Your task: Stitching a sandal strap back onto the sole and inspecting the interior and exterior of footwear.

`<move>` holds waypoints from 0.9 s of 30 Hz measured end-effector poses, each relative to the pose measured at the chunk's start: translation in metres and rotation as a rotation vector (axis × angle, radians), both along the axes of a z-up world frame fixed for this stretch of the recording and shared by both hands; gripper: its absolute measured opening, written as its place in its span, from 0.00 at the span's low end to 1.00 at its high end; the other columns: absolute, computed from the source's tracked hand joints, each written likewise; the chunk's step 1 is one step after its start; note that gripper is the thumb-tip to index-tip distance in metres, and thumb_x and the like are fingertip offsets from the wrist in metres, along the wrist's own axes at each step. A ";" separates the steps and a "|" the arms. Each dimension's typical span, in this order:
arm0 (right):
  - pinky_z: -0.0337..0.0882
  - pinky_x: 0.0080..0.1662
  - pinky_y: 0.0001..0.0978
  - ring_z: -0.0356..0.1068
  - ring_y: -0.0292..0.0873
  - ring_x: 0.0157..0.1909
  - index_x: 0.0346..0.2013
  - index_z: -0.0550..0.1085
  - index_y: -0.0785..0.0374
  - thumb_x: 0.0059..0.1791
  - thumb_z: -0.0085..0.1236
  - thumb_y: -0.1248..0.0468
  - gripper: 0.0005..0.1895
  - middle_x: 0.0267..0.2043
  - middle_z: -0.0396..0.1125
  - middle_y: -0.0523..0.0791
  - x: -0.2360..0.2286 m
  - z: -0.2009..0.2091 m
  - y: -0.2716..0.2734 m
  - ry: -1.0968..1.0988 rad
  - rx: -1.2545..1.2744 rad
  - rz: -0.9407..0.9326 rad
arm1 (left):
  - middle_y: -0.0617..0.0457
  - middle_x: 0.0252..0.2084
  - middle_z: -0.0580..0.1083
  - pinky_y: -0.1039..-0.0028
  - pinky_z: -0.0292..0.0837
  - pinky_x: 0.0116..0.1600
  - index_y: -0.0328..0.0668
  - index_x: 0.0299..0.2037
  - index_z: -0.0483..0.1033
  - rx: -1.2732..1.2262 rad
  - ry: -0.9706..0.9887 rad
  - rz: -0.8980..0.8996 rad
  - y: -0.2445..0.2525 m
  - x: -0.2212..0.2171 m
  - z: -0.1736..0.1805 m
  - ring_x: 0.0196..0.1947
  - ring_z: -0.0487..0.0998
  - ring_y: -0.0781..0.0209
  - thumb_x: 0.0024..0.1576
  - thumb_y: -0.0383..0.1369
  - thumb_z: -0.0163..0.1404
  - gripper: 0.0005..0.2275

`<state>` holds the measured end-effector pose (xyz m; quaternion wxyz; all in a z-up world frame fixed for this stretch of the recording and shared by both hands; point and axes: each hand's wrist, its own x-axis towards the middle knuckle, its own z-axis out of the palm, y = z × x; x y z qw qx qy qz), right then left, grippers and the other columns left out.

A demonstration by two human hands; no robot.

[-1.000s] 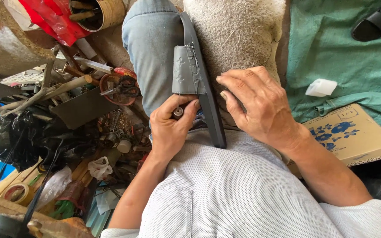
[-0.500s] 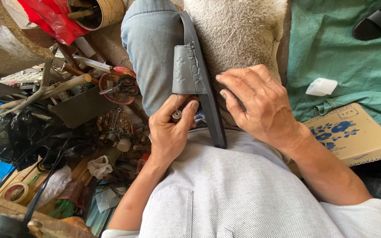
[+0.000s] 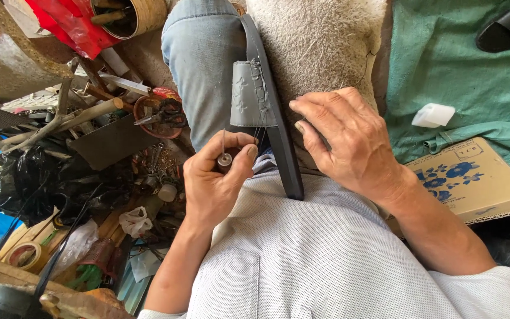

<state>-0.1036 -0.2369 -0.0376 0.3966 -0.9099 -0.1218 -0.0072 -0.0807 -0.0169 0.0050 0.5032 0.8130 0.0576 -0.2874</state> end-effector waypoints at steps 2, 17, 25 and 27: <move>0.72 0.53 0.43 0.70 0.53 0.46 0.51 0.77 0.73 0.57 0.55 0.71 0.10 0.50 0.73 0.53 0.001 0.002 0.000 -0.007 0.009 -0.006 | 0.57 0.29 0.74 0.84 0.68 0.33 0.39 0.41 0.79 0.013 -0.053 -0.028 -0.003 0.005 0.006 0.24 0.73 0.74 0.63 0.28 0.54 0.03; 0.73 0.51 0.43 0.71 0.53 0.46 0.51 0.78 0.74 0.57 0.55 0.70 0.10 0.49 0.73 0.54 0.004 0.000 0.000 -0.041 0.005 -0.017 | 0.46 0.42 0.77 0.78 0.74 0.38 0.34 0.52 0.71 0.078 -0.527 -0.170 -0.002 0.011 0.012 0.30 0.75 0.64 0.66 0.23 0.51 0.07; 0.73 0.51 0.42 0.70 0.52 0.45 0.51 0.77 0.71 0.58 0.55 0.69 0.10 0.50 0.73 0.52 0.002 -0.002 -0.001 -0.028 -0.012 -0.031 | 0.51 0.35 0.75 0.76 0.71 0.33 0.37 0.43 0.79 0.254 -0.475 -0.265 -0.004 0.000 0.001 0.29 0.75 0.64 0.56 0.15 0.49 0.10; 0.73 0.51 0.41 0.70 0.51 0.45 0.51 0.78 0.72 0.57 0.55 0.70 0.10 0.50 0.73 0.52 0.003 -0.002 -0.001 -0.037 -0.008 -0.025 | 0.51 0.37 0.76 0.77 0.70 0.35 0.34 0.49 0.77 0.240 -0.393 -0.232 -0.005 -0.003 0.000 0.29 0.74 0.65 0.61 0.19 0.50 0.09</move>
